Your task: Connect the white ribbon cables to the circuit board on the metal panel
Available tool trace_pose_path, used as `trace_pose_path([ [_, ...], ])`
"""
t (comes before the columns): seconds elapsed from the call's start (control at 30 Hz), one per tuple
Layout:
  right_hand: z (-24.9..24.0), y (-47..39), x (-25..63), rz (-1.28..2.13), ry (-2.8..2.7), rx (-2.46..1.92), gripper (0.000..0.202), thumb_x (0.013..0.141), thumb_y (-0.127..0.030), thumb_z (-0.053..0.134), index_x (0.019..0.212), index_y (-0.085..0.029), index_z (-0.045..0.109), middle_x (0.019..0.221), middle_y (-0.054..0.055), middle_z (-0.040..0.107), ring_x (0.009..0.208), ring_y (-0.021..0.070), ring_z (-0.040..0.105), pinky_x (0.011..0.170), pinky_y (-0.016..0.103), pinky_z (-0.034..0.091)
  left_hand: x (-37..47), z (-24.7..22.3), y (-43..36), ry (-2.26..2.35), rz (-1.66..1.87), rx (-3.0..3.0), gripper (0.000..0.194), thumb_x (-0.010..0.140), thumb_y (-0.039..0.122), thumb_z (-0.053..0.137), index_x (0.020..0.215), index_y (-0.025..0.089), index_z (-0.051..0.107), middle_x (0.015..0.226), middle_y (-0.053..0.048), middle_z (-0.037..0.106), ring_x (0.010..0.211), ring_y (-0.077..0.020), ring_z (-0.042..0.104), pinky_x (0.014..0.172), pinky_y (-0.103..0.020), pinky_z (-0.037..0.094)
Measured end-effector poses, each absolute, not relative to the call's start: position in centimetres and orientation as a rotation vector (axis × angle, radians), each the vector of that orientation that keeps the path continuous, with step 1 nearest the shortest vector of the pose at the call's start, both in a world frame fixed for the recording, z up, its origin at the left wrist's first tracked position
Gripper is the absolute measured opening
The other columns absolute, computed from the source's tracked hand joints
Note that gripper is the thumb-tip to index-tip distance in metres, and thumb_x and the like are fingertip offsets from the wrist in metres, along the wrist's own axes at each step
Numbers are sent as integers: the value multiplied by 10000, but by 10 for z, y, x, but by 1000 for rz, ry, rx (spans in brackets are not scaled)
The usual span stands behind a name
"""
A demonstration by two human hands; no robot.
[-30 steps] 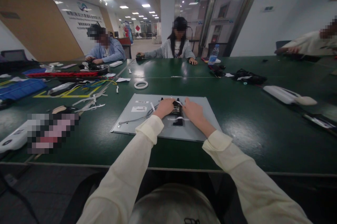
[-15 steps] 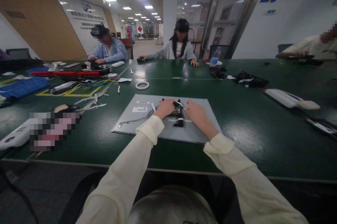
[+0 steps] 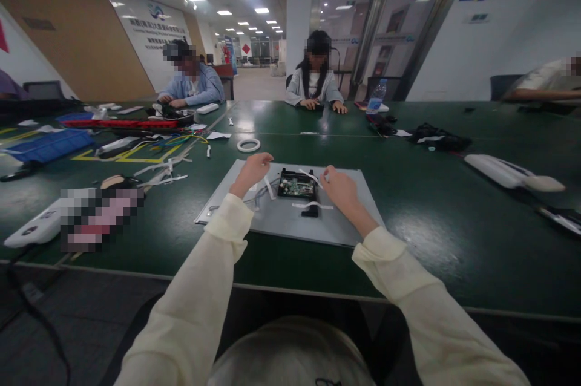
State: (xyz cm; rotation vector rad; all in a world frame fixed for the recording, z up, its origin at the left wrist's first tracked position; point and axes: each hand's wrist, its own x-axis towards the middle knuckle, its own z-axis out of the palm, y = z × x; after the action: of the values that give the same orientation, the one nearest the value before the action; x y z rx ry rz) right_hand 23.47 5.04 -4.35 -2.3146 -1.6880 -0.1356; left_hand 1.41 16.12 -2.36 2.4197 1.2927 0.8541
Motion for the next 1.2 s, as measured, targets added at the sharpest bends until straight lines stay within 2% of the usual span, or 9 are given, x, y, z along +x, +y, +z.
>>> trace_pose_path([
  [0.13,-41,49,230,-140,-1695,-2279,310,926,-404,331,1052,-198,525,796,64,625,793,206,599,638,260,371,-10,-43,174,1476,906,2311,279,753,134,453,929,129,670,934,-81,683,849,-183,617,807,-264,458],
  [0.3,-42,50,228,-133,-1721,-2276,337,926,-426,324,1047,-195,538,800,67,624,794,198,592,627,252,361,-9,-58,172,1462,654,2336,211,731,260,549,824,137,692,833,-73,687,781,-184,609,742,-255,460],
  [0.5,-42,49,226,-130,-1729,-2210,350,930,-422,322,1050,-190,554,805,61,625,776,181,585,650,257,386,-5,-59,170,1419,645,2281,182,681,240,564,734,136,703,705,-53,679,713,-172,601,704,-251,453],
  [0.57,-42,47,219,-146,-1783,-2080,333,929,-393,335,1057,-187,563,878,66,628,819,174,579,694,265,408,-5,-60,171,1413,697,2251,179,677,239,559,716,137,701,685,-48,677,702,-170,604,693,-248,453],
  [0.63,-42,46,210,-164,-1911,-1856,329,918,-366,371,1104,-169,559,1030,85,608,950,173,553,797,276,418,-5,-60,171,1376,748,2202,171,674,239,556,698,137,691,667,-40,674,683,-163,607,669,-240,456],
  [0.77,-48,45,193,-133,-2216,-1473,404,887,-355,437,1216,-138,524,1242,102,513,1172,185,434,1003,332,331,-5,-58,168,1228,808,2040,145,675,250,564,669,138,654,635,-30,665,637,-153,622,602,-224,461],
  [0.87,-53,44,187,-67,-2327,-1411,421,880,-351,448,1240,-145,522,1258,102,505,1194,190,424,1025,358,322,-7,-53,164,1120,829,1858,151,685,280,583,696,139,634,657,-39,673,635,-153,640,579,-219,471],
  [1.07,-55,43,190,-50,-2351,-1400,444,900,-378,401,1251,-130,512,1278,108,487,1209,194,413,1031,363,321,-16,-40,159,996,912,1622,237,641,321,675,775,130,631,717,-49,681,648,-134,633,653,-253,506],
  [1.2,-48,42,188,-86,-2307,-1366,508,876,-368,454,1317,-116,424,1324,116,435,1227,192,386,1032,360,319,-18,-36,155,937,921,1590,311,651,398,678,798,130,624,748,-51,674,653,-123,619,656,-256,506],
])
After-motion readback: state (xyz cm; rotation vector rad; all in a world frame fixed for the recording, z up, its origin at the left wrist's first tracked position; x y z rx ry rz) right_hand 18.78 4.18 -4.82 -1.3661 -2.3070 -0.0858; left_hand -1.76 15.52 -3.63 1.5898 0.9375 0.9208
